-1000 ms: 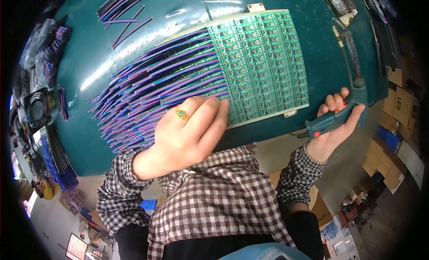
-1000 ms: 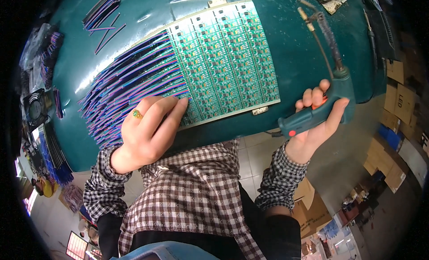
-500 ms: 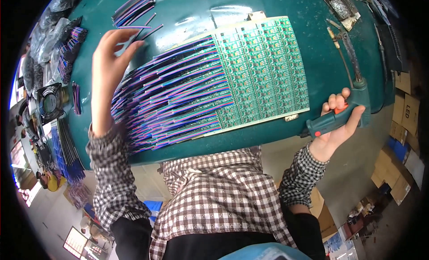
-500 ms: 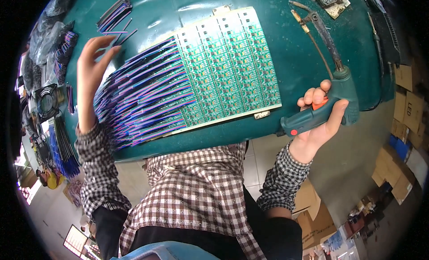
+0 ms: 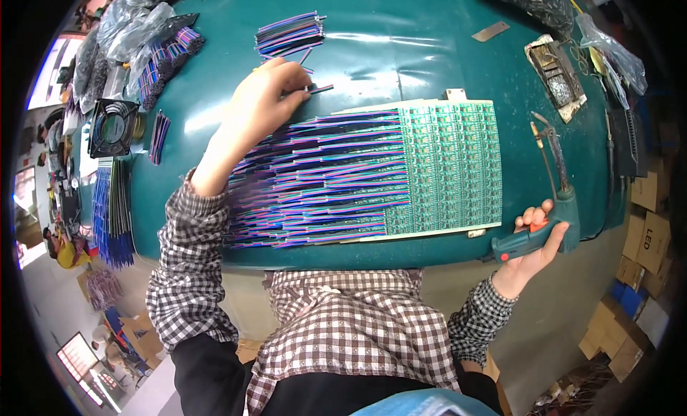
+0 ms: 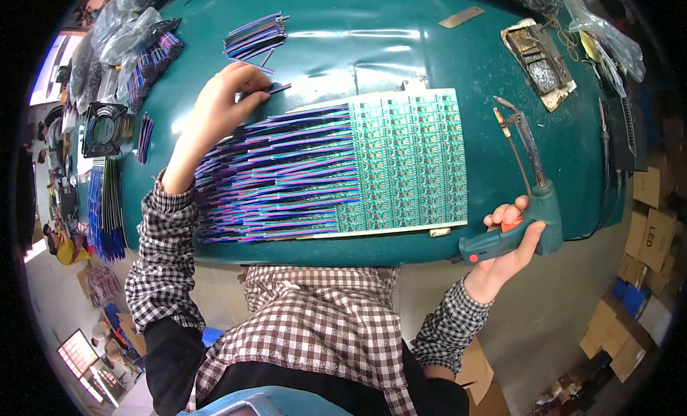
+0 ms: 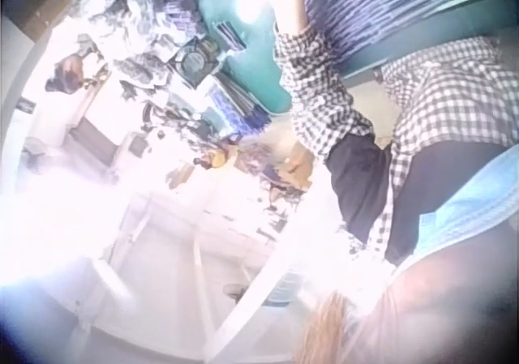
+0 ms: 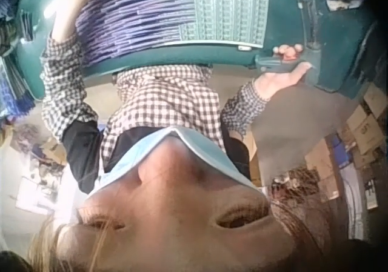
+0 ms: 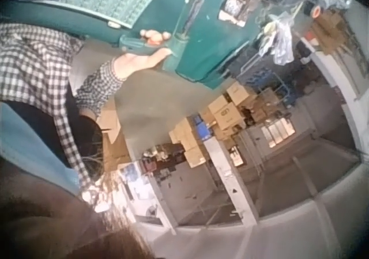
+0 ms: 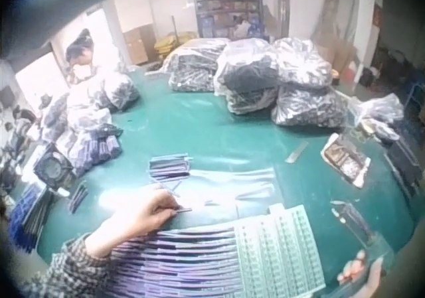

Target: The person places ribbon wires onto circuit boards by hand and solders them using a soldering gun.

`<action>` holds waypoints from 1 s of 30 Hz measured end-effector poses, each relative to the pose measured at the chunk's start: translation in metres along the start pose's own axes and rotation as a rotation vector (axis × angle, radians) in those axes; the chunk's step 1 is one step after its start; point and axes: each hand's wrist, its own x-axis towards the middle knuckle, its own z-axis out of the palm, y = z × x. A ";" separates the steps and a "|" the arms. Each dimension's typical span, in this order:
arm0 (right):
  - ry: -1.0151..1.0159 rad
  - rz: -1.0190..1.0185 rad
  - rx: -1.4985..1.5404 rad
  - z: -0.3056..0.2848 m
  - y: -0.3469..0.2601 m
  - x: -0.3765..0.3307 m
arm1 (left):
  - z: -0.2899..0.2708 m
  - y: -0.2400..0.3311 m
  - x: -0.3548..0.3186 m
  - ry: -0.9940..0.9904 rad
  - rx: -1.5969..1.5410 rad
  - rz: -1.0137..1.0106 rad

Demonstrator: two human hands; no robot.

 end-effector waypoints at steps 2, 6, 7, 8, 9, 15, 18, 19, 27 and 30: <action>0.026 -0.018 -0.042 0.003 0.000 0.001 | 0.003 0.003 0.008 0.002 -0.018 0.018; 0.027 -0.027 -0.054 0.001 0.000 0.002 | 0.004 -0.005 0.019 -0.160 -0.138 -0.046; 0.041 -0.020 -0.044 0.002 0.000 0.001 | 0.006 -0.002 0.019 -0.131 -0.111 -0.006; 0.055 -0.013 -0.035 0.002 -0.001 0.001 | 0.008 -0.005 0.019 -0.140 -0.125 0.000; 0.049 -0.002 -0.015 0.002 0.000 0.003 | 0.009 -0.011 0.019 -0.054 -0.029 0.129; 0.046 0.057 -0.017 0.007 -0.020 -0.012 | -0.010 0.018 -0.013 0.194 -0.372 -0.013; 0.074 -0.008 -0.095 0.005 -0.032 -0.041 | -0.019 0.070 -0.042 0.150 -0.321 -0.019; 0.067 -0.004 -0.114 0.007 -0.035 -0.047 | -0.018 0.087 -0.053 0.104 -0.401 -0.052; 0.052 0.038 -0.166 0.020 -0.035 -0.086 | 0.033 0.125 -0.081 -0.082 -0.434 0.204; 0.021 0.043 -0.160 0.018 -0.036 -0.095 | 0.045 0.129 -0.085 -0.065 -0.419 0.212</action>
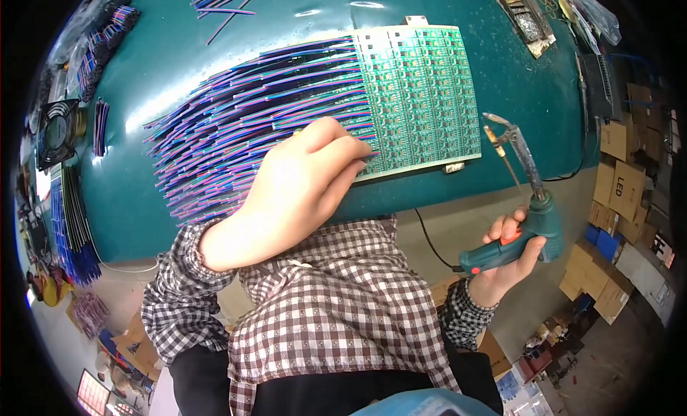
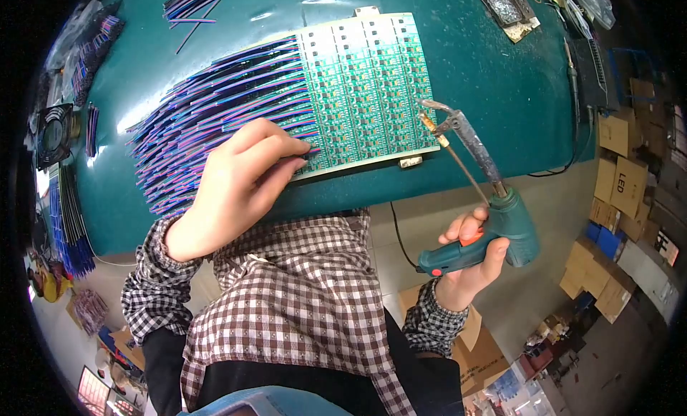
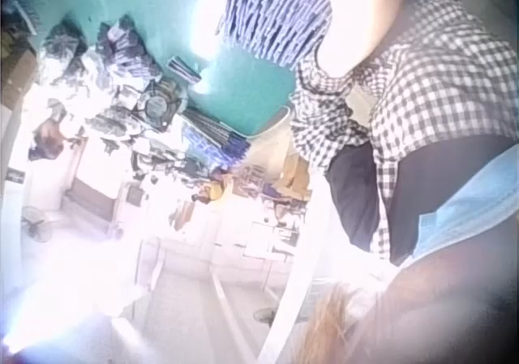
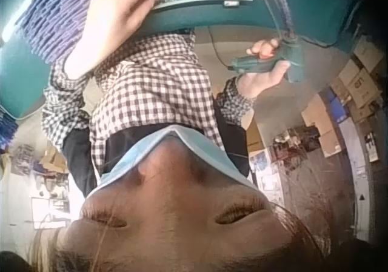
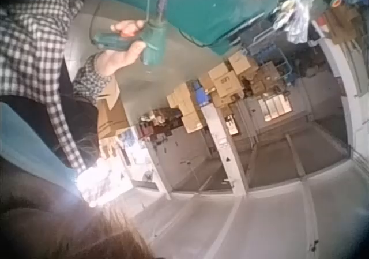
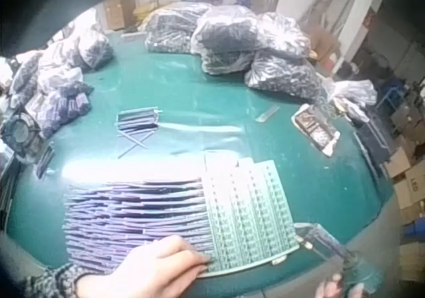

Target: The person places ribbon wires onto circuit boards by hand and solders them using a soldering gun.

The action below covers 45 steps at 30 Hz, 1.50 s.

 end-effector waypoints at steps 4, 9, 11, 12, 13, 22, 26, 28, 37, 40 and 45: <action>0.014 0.025 -0.013 -0.003 0.006 -0.004 | 0.009 -0.003 -0.005 0.014 0.235 0.089; 0.032 0.049 -0.017 0.002 0.008 -0.007 | 0.009 0.000 -0.009 -0.054 0.485 0.174; 0.033 0.067 -0.020 0.002 0.008 -0.008 | 0.009 0.000 -0.010 -0.057 0.525 0.205; 0.032 0.067 -0.020 0.002 0.009 -0.008 | 0.008 0.000 -0.010 -0.072 0.538 0.214; 0.029 0.072 -0.021 0.002 0.009 -0.009 | 0.008 0.001 -0.010 -0.088 0.549 0.224; 0.075 0.091 -0.067 0.013 0.003 -0.021 | 0.012 -0.002 -0.004 -0.044 0.585 0.298; 0.083 0.029 -0.254 0.026 -0.004 -0.032 | 0.014 -0.001 -0.004 -0.014 0.609 0.316; 0.023 0.028 -0.301 0.022 -0.006 -0.036 | 0.015 -0.003 -0.005 -0.006 0.572 0.306; -0.114 0.007 -0.554 0.038 -0.007 -0.042 | 0.013 -0.005 -0.005 -0.033 0.513 0.291; -0.147 -0.005 -0.629 0.040 -0.008 -0.041 | 0.011 -0.004 -0.004 -0.049 0.493 0.281; -0.126 0.002 -0.587 0.033 -0.003 -0.041 | 0.011 -0.006 -0.003 -0.042 0.477 0.282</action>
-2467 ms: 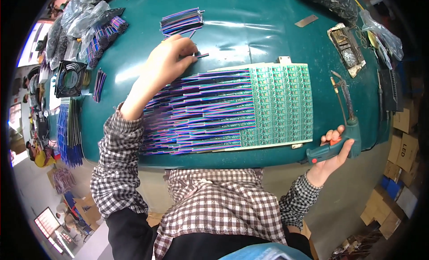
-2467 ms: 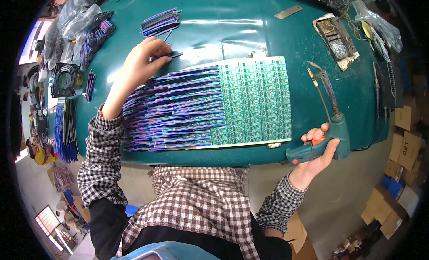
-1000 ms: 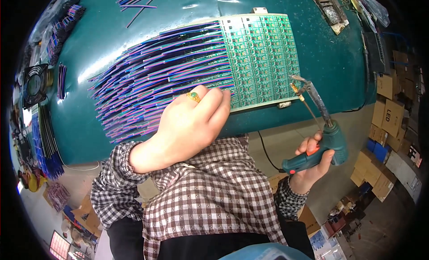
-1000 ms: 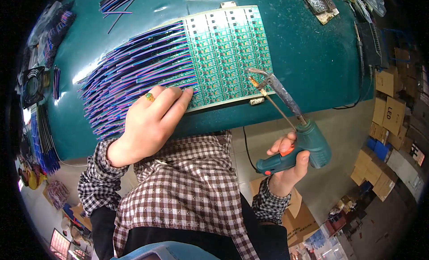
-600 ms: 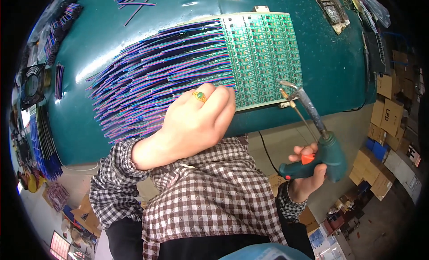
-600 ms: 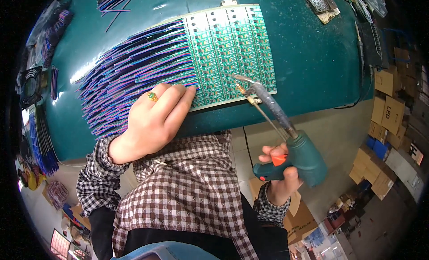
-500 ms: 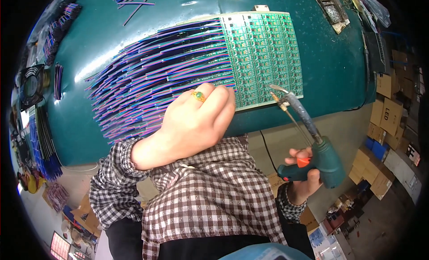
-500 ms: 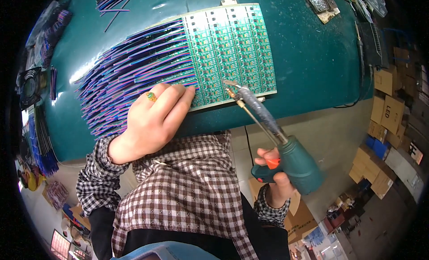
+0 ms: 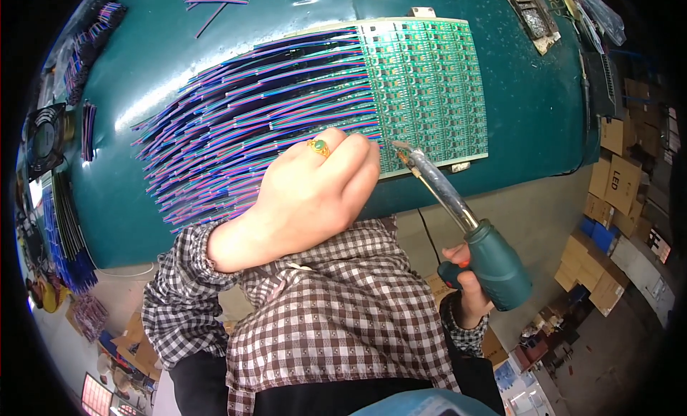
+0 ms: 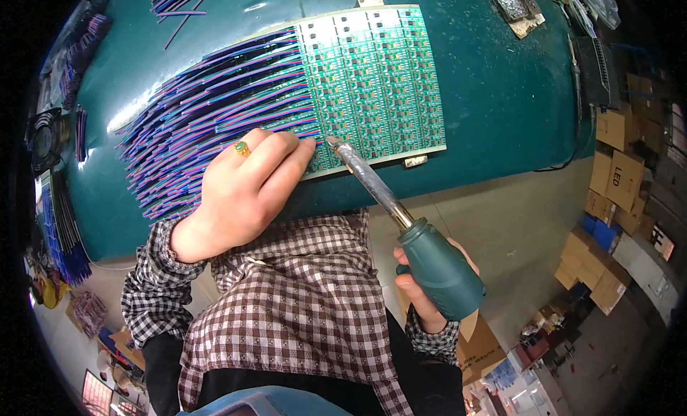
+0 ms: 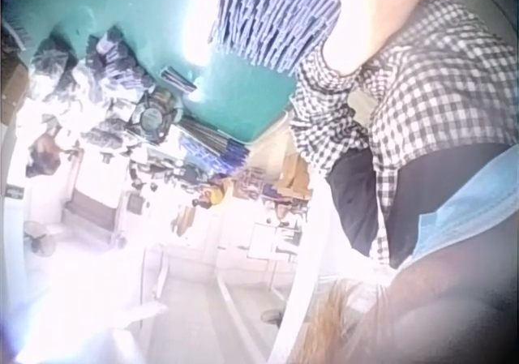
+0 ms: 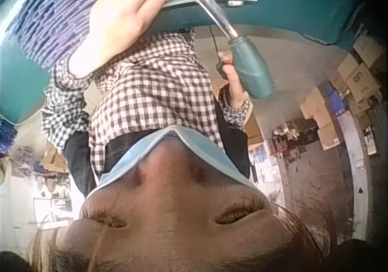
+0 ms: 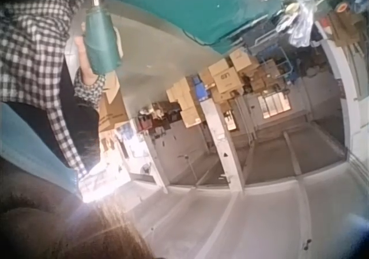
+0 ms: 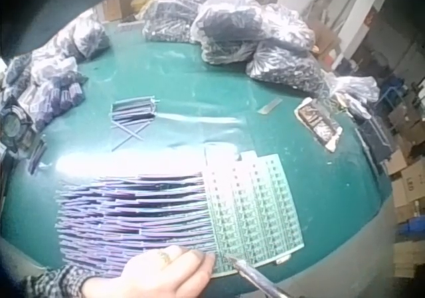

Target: The person places ribbon wires onto circuit boards by hand and solders them using a soldering gun.

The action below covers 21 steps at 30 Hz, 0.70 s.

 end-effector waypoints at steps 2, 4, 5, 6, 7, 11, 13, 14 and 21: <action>-0.014 -0.013 -0.034 -0.001 0.002 -0.001 | 0.000 0.000 0.001 -0.003 -0.008 -0.002; -0.028 0.003 -0.041 -0.002 0.003 -0.001 | -0.001 0.000 0.002 -0.015 -0.007 0.006; -0.029 0.004 -0.042 -0.002 0.004 -0.002 | -0.001 0.000 0.001 -0.015 -0.008 0.004; -0.020 0.011 -0.030 -0.002 0.006 -0.004 | -0.001 0.000 0.001 -0.014 -0.011 0.001; -0.010 0.017 -0.018 -0.002 0.007 -0.004 | -0.001 0.000 0.001 -0.012 -0.015 -0.001; -0.028 0.045 -0.026 -0.002 0.006 -0.004 | -0.002 0.000 0.001 -0.018 -0.009 -0.003; 0.007 0.068 0.006 0.001 0.003 -0.004 | -0.002 0.000 0.002 -0.017 -0.007 -0.006; 0.006 0.068 0.006 0.001 0.003 -0.003 | -0.002 0.000 0.002 -0.017 -0.006 -0.007; -0.006 0.080 -0.008 0.002 0.004 -0.003 | -0.003 0.001 0.002 -0.011 -0.004 -0.004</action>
